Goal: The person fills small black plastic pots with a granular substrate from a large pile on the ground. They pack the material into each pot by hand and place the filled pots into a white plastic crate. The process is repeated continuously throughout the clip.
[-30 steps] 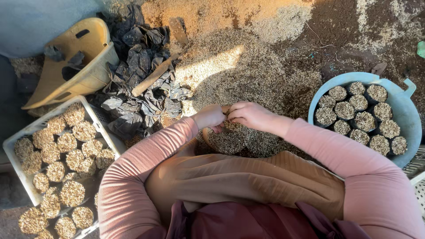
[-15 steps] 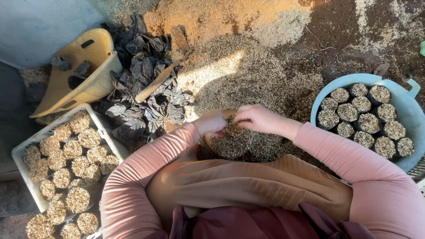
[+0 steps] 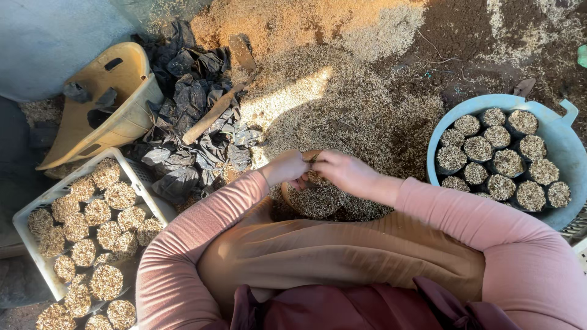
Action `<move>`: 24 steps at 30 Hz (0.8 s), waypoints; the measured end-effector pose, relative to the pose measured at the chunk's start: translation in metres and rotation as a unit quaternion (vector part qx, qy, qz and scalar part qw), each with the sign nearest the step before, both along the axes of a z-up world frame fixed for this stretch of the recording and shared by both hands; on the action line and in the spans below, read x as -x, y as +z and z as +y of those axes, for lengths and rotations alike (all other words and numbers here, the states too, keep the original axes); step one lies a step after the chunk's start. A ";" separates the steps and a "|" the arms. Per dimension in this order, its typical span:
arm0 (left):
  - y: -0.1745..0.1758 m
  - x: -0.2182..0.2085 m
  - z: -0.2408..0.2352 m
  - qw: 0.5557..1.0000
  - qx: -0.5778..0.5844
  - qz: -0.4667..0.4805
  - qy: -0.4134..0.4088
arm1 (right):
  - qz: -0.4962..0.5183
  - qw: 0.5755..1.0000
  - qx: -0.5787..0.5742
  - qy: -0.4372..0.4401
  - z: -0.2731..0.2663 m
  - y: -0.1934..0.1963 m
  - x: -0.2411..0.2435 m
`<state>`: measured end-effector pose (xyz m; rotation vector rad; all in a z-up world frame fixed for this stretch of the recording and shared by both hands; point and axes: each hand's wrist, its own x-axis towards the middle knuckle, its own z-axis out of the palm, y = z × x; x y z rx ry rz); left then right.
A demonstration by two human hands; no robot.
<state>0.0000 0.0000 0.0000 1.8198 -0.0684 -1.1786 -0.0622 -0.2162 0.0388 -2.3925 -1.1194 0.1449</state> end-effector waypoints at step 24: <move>0.004 0.014 0.008 0.997 -0.051 0.053 -0.036 | 0.108 0.992 -0.048 -0.035 -0.007 -0.001 -0.004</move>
